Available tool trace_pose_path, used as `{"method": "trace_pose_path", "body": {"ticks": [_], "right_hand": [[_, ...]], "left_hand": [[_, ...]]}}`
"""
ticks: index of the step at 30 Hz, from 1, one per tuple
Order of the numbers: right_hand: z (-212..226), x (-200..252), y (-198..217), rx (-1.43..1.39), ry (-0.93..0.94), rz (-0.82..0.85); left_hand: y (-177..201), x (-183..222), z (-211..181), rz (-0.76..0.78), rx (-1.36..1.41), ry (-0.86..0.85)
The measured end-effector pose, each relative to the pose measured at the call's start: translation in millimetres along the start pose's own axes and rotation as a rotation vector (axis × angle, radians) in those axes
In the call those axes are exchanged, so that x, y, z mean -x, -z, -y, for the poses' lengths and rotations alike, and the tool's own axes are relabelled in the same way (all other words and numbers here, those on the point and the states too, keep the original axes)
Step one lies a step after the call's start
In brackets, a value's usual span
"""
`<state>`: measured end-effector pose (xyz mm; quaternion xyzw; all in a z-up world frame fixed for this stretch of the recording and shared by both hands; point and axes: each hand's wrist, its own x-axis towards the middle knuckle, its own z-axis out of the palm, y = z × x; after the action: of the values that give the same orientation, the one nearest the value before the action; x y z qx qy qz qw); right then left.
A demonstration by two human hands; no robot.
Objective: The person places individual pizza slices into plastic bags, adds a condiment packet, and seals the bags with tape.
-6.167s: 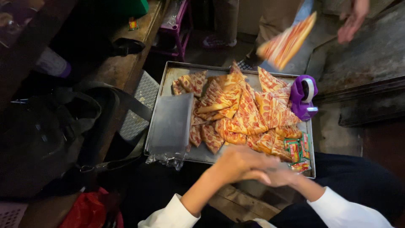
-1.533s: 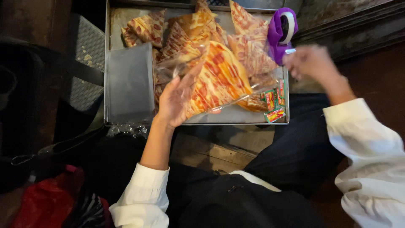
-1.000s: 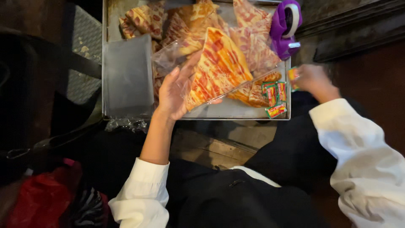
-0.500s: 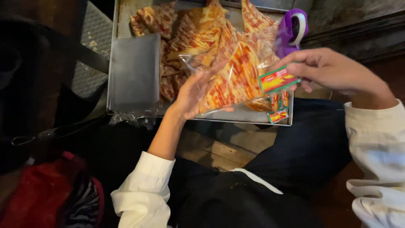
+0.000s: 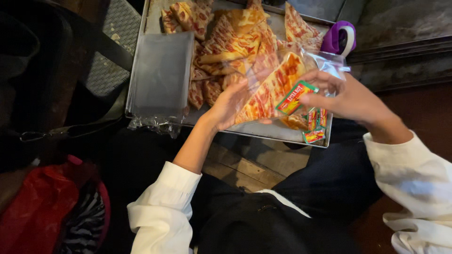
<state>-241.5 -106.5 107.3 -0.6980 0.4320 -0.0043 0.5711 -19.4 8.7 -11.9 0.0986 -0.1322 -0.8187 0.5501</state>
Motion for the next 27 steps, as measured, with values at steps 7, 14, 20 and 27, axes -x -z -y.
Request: {"method": "trace_pose_path", "body": {"ticks": [7, 14, 20, 27], "right_hand": [[-19.3, -9.8, -0.8, -0.087, 0.072, -0.001], [1.9, 10.6, -4.3, 0.375, 0.065, -0.3], [-3.7, 25.8, 21.4, 0.309, 0.43, -0.738], [25.1, 30.1, 28.9, 0.962, 0.413, -0.186]], "left_hand": [[-6.1, 1.4, -2.5, 0.032, -0.052, -0.014], [-8.0, 3.3, 0.8, 0.056, -0.062, -0.111], [1.2, -3.6, 8.7, 0.104, -0.504, -0.281], [-27.6, -26.0, 53.1, 0.295, -0.62, -0.025]]}}
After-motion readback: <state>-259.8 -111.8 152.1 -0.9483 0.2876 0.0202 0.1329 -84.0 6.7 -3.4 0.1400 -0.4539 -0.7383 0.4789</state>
